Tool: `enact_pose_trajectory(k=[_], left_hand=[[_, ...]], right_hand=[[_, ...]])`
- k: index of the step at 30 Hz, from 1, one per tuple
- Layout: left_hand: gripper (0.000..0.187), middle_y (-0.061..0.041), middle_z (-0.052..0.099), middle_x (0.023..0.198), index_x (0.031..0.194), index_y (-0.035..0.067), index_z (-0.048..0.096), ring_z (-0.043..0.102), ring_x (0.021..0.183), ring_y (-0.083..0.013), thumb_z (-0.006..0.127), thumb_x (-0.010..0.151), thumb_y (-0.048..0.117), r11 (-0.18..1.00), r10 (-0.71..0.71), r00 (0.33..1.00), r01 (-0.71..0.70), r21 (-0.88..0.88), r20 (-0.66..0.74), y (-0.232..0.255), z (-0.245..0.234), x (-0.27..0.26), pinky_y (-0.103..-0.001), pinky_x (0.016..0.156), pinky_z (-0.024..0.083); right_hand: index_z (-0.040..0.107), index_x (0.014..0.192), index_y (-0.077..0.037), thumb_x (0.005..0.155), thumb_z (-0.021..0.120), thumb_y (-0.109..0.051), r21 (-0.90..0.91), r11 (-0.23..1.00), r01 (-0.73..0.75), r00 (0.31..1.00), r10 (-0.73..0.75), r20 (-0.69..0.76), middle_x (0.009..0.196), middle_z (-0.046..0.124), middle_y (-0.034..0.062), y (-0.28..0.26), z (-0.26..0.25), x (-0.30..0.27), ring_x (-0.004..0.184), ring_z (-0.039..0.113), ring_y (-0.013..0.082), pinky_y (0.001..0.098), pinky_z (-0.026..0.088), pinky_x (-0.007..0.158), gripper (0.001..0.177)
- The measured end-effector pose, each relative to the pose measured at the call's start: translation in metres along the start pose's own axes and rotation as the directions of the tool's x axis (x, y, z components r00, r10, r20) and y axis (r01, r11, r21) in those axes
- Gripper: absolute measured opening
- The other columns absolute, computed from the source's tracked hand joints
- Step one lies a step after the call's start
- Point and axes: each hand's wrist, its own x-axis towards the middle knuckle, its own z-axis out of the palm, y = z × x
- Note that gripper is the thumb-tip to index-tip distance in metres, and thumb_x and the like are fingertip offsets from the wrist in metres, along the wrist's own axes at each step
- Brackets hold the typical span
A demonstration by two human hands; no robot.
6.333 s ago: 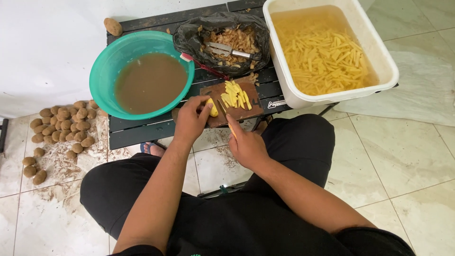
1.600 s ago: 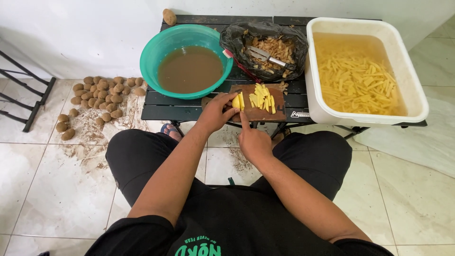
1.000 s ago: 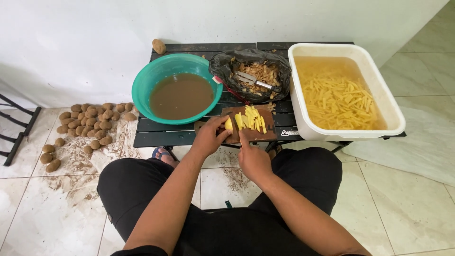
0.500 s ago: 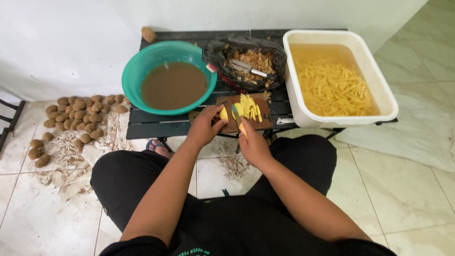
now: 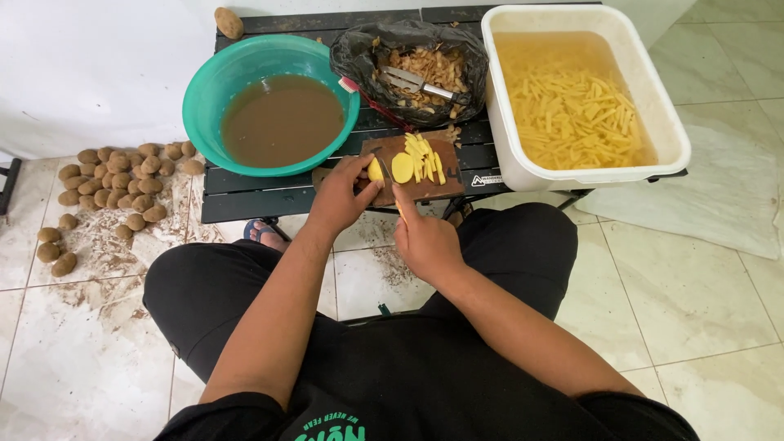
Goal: A person cleans a peeled potato with a toothbrush in a bowl of water and then slices it into thin strips on a wooden cutting board.
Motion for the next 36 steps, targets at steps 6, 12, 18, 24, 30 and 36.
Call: enact_pose_trajectory(k=[6, 12, 18, 24, 30, 36], left_hand=[[0.050, -0.020, 0.063, 0.126, 0.143, 0.001, 0.059, 0.070, 0.112, -0.0323, 0.074, 0.099, 0.019, 1.000, 0.008, 1.000, -0.008, -0.027, 0.008, -0.003, -0.002, 0.000, -0.040, 0.098, 0.059], [0.051, -0.022, 0.064, 0.123, 0.143, 0.000, 0.060, 0.070, 0.110, -0.0339, 0.077, 0.098, 0.020, 0.999, 0.024, 1.000, -0.024, -0.038, -0.003, -0.015, 0.004, 0.002, -0.040, 0.096, 0.060], [0.053, -0.020, 0.068, 0.115, 0.141, 0.002, 0.063, 0.071, 0.106, -0.0323, 0.081, 0.096, 0.023, 0.998, 0.056, 0.998, -0.056, -0.013, -0.031, -0.029, 0.008, 0.005, -0.038, 0.092, 0.060], [0.052, -0.021, 0.070, 0.113, 0.140, 0.001, 0.064, 0.071, 0.104, -0.0338, 0.081, 0.096, 0.025, 0.996, 0.083, 0.996, -0.081, 0.029, -0.037, -0.029, 0.007, 0.007, -0.041, 0.092, 0.059], [0.050, -0.019, 0.073, 0.112, 0.136, 0.003, 0.068, 0.071, 0.107, -0.0344, 0.082, 0.095, 0.026, 0.994, 0.095, 0.994, -0.092, 0.059, -0.060, -0.031, 0.007, 0.008, -0.040, 0.097, 0.057], [0.048, -0.018, 0.074, 0.113, 0.135, 0.004, 0.069, 0.071, 0.110, -0.0338, 0.081, 0.095, 0.027, 0.993, 0.103, 0.992, -0.098, 0.066, -0.073, -0.037, 0.011, 0.008, -0.040, 0.099, 0.056]], right_hand=[[0.024, 0.164, -0.003, 0.104, 0.041, -0.015, -0.173, 0.985, 0.021, 0.996, -0.006, 0.087, 0.061, 0.067, 0.0165, -0.011, 0.001, -0.002, 0.044, 0.059, 0.0263, 0.0335, 0.045, 0.042, 0.063], [0.018, 0.164, 0.001, 0.104, 0.043, -0.013, -0.237, 0.971, 0.033, 0.990, 0.000, 0.138, 0.060, 0.067, 0.0172, -0.016, 0.004, 0.000, 0.045, 0.060, 0.0263, 0.0347, 0.047, 0.043, 0.067], [0.020, 0.163, 0.002, 0.104, 0.044, -0.013, -0.254, 0.966, 0.042, 0.990, -0.006, 0.140, 0.058, 0.065, 0.0137, -0.017, 0.005, 0.003, 0.043, 0.058, 0.0225, 0.0315, 0.046, 0.042, 0.065], [0.019, 0.163, 0.002, 0.105, 0.042, -0.014, -0.185, 0.982, 0.042, 0.990, -0.016, 0.138, 0.062, 0.068, 0.0173, -0.012, 0.009, 0.007, 0.046, 0.061, 0.0269, 0.0356, 0.049, 0.042, 0.064], [0.019, 0.163, 0.003, 0.104, 0.042, -0.015, -0.215, 0.976, 0.047, 0.987, -0.012, 0.159, 0.065, 0.069, 0.0182, -0.013, 0.009, 0.010, 0.049, 0.063, 0.0289, 0.0393, 0.050, 0.044, 0.066], [0.022, 0.161, 0.003, 0.105, 0.041, -0.014, -0.120, 0.992, 0.046, 0.991, -0.030, 0.133, 0.065, 0.068, 0.0185, -0.008, 0.006, 0.016, 0.049, 0.062, 0.0300, 0.0387, 0.049, 0.044, 0.062]])
